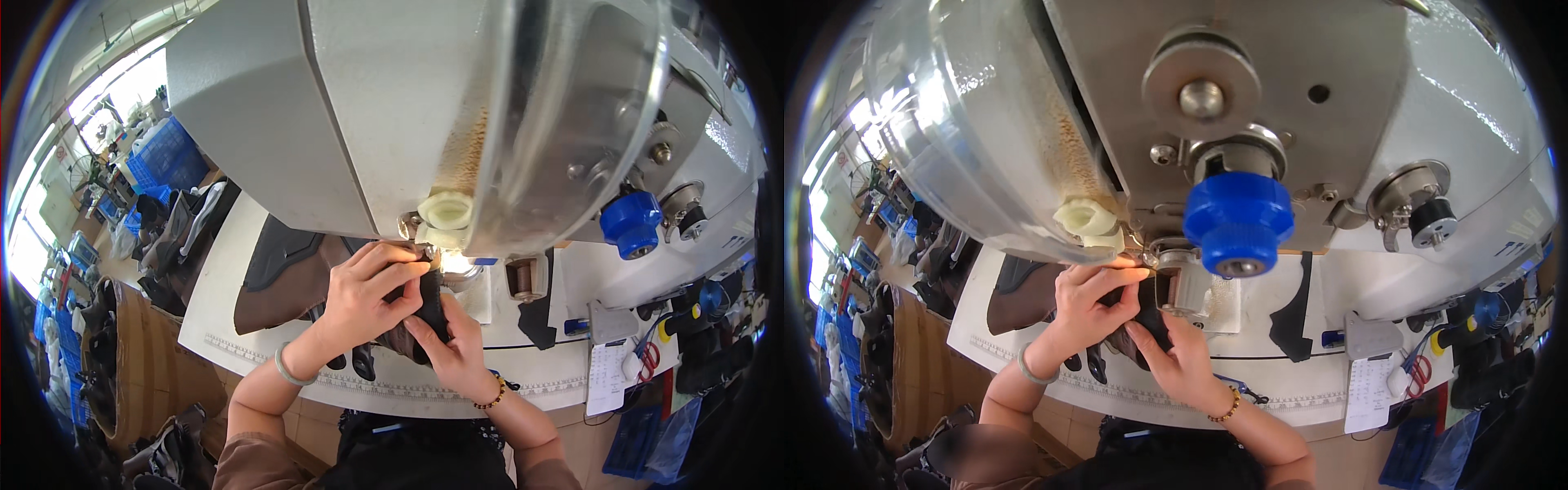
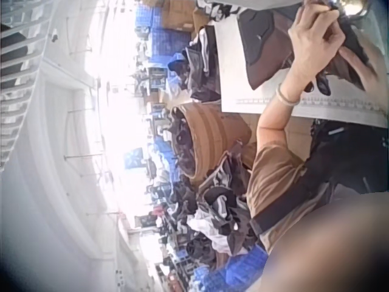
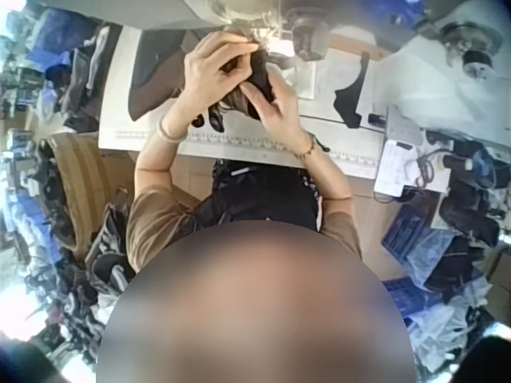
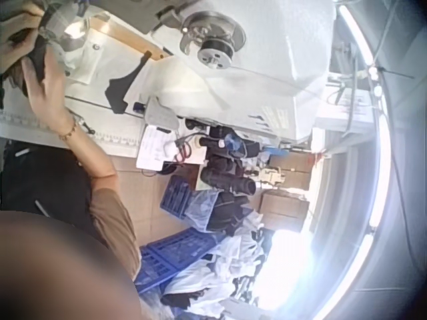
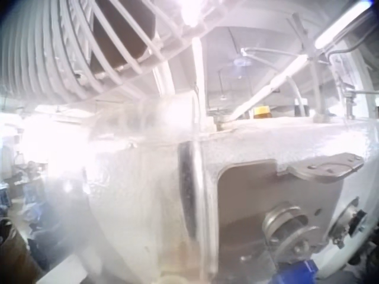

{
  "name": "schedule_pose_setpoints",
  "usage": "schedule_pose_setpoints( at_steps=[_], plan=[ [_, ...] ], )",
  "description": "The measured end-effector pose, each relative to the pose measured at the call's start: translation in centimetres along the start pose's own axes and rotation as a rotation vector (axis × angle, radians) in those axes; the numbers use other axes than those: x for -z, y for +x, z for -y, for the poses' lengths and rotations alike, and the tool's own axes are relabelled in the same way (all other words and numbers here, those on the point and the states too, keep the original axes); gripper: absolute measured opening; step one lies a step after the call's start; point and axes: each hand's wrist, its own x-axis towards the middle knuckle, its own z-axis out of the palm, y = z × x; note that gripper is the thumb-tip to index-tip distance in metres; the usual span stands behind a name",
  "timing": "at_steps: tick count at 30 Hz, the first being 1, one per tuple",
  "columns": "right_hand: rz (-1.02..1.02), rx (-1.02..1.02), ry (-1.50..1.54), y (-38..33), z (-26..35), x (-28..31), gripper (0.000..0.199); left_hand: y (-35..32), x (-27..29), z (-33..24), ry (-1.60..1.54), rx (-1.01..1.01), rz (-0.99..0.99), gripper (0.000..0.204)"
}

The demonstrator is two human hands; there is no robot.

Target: The person stitches leather boot pieces together using a sewing machine, guides and rotates the material by hand under the needle, trims excess thread using thread snips, and continues sewing the boot sections together.

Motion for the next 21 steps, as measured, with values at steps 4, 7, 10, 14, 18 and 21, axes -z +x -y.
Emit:
schedule_pose_setpoints(
  at_steps=[4, 7, 10, 14, 18, 21],
  plan=[
    [-0.066, 0.026, 0.043, 0.3, -0.6, -0.7, 0.014, 0.3, -0.1, 0.2, -0.057, 0.090, 0.010, 0.019],
    [-0.123, 0.007, 0.069, 0.4, -0.7, -1.1, 0.014, 0.1, 0.3, 0.4, -0.036, 0.125, -0.006, 0.017],
    [-0.069, -0.014, 0.045, 0.4, -0.3, -0.8, 0.018, 0.4, 1.5, 2.2, -0.168, 0.190, 0.132, 0.017],
    [-0.042, -0.136, 0.160, 0.6, -0.2, -0.7, 0.023, 2.4, 2.7, 4.8, -0.303, 0.181, 0.430, 0.040],
    [-0.034, -0.193, 0.200, 0.5, -0.5, 0.2, 0.022, 6.7, 3.7, 3.8, -0.278, 0.207, 0.978, 0.051],
    [-0.028, -0.215, 0.210, 0.3, -0.8, 1.8, 0.018, 5.8, 3.1, 3.9, -0.374, 0.224, 0.962, 0.051]
  ],
)
